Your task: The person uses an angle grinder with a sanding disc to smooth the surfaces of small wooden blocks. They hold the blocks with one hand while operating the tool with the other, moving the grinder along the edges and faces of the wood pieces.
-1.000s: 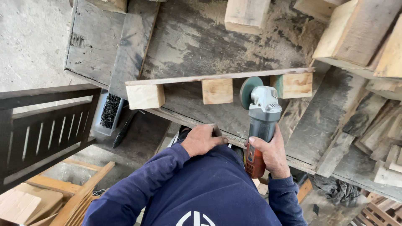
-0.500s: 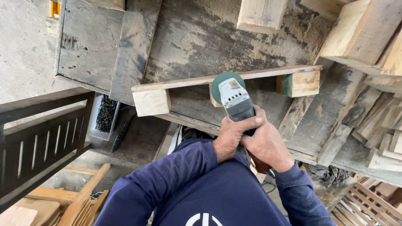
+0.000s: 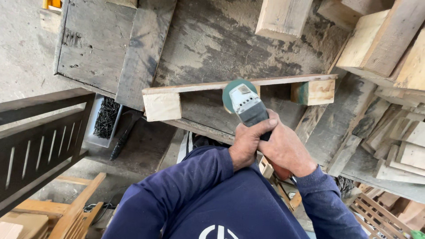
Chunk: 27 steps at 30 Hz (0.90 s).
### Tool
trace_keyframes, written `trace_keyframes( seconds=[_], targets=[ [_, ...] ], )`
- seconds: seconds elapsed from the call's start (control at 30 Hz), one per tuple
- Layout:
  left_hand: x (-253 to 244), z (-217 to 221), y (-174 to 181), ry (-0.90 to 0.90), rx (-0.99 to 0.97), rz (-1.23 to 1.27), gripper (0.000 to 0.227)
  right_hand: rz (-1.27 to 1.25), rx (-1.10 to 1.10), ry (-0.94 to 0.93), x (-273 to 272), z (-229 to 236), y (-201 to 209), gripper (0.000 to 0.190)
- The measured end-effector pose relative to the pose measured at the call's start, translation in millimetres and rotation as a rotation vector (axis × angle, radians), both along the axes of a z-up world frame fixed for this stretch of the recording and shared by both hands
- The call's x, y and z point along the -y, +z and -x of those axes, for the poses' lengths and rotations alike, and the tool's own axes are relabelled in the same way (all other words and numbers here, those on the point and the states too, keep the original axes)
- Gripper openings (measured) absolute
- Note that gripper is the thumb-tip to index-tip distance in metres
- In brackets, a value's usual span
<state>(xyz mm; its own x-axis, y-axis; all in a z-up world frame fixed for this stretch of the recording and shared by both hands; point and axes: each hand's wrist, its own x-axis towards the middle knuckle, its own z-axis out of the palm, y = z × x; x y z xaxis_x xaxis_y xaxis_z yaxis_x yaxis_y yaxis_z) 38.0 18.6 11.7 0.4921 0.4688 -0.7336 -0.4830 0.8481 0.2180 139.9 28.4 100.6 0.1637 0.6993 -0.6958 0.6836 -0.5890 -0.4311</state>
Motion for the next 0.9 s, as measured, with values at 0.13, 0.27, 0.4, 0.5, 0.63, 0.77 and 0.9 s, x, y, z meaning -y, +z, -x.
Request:
trace_keyframes(
  seconds=[0.13, 0.27, 0.4, 0.5, 0.63, 0.77, 0.9],
  targets=[
    [5, -15, -1, -0.018, 0.042, 0.035, 0.030, 0.001, -0.004, -0.040, 10, -11, -4, 0.075],
    [9, -21, -2, -0.033, 0.072, 0.031, 0.030, 0.027, 0.004, -0.072, 17, -18, -5, 0.076],
    [5, -21, -2, -0.101, 0.067, 0.043, 0.029, 0.051, 0.004, -0.113, 17, -20, -2, 0.078],
    [2, -20, -1, -0.079, 0.020, 0.028, 0.029, 0.029, -0.019, -0.095, 13, -18, -2, 0.073],
    [-4, -25, -1, -0.041, 0.011, -0.001, 0.029, -0.025, -0.010, -0.025, 4, -20, -4, 0.075],
    [-6, -23, 1, -0.063, 0.019, 0.010, 0.029, 0.054, 0.038, -0.074, 2, -22, 2, 0.070],
    [-8, -20, -1, -0.076, 0.028, 0.012, 0.029, -0.001, 0.021, -0.040, -1, -19, 0, 0.077]
  ],
)
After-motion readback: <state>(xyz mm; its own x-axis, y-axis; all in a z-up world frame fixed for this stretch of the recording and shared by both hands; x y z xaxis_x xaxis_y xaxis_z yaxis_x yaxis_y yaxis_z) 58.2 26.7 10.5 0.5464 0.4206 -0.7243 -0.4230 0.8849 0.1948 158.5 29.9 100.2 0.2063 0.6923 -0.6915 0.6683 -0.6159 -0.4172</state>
